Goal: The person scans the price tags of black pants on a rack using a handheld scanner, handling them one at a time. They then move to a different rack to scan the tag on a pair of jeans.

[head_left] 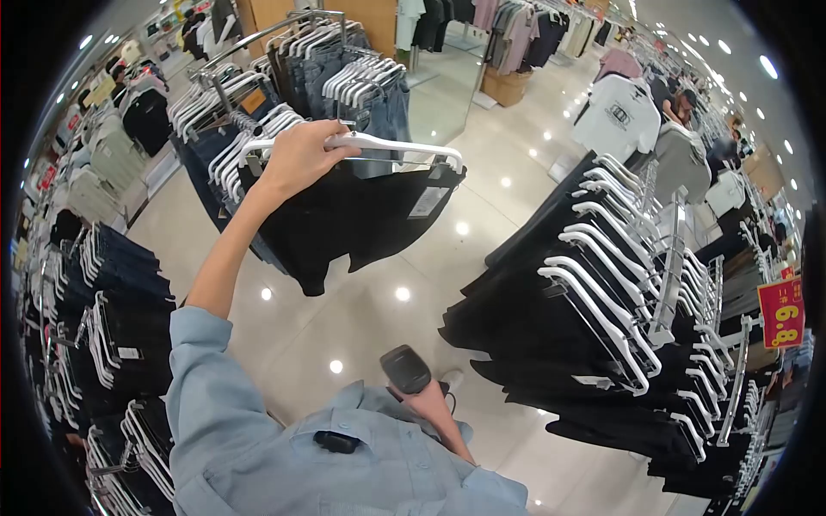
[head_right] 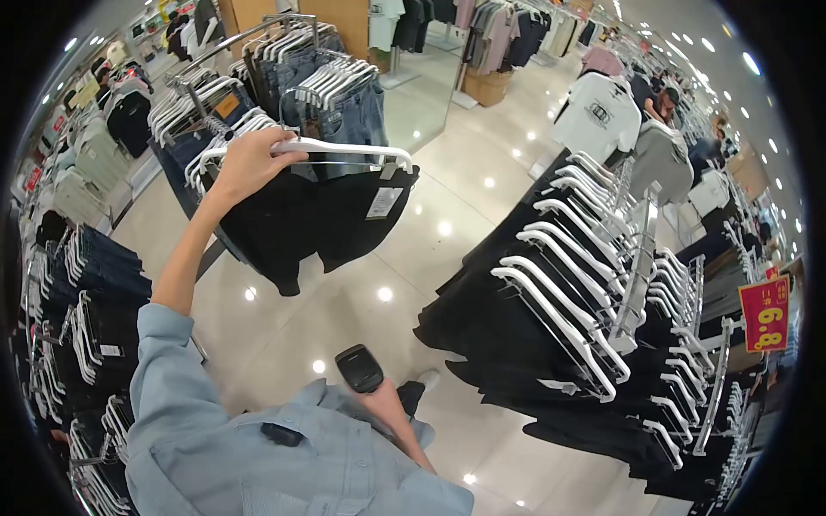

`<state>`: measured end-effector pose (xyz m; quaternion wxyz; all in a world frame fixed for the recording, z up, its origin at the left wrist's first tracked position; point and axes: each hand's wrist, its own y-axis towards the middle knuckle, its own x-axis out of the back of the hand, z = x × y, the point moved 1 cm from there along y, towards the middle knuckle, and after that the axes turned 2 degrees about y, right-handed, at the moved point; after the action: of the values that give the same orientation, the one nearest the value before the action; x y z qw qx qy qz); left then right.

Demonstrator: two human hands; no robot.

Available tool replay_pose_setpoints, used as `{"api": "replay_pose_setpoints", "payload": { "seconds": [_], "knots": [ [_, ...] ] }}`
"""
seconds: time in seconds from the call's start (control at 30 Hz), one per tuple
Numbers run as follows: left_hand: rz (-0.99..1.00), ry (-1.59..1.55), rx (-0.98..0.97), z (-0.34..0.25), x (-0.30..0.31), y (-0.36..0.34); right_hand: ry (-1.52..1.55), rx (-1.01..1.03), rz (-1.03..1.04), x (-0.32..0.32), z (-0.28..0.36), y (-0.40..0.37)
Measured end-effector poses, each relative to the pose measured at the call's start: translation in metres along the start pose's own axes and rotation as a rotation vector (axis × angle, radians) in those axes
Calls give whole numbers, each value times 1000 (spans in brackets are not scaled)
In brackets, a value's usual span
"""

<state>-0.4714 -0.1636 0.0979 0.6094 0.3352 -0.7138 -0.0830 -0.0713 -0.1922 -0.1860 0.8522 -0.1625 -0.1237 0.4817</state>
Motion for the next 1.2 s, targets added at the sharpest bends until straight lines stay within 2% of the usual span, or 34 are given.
{"api": "replay_pose_setpoints", "payload": {
  "seconds": [0.07,0.1,0.2,0.37,0.43,0.7,0.87,1.2],
  "knots": [
    [-16,17,-1,5,20,-10,58,28,-119,-5,20,1],
    [-20,28,-12,9,29,-16,48,36,-102,-8,22,5],
    [-35,50,-13,20,49,-35,99,193,-238,-11,27,15],
    [-114,109,-41,30,72,-63,90,169,-281,-3,44,30],
    [-138,122,-34,35,78,-71,70,292,-294,-2,58,31],
    [-124,111,86,44,92,-98,121,240,-270,-7,72,35],
    [-96,92,133,42,92,-109,24,174,-306,-10,81,28],
    [-124,58,16,42,84,-117,52,207,-271,-9,71,29]
  ]
}}
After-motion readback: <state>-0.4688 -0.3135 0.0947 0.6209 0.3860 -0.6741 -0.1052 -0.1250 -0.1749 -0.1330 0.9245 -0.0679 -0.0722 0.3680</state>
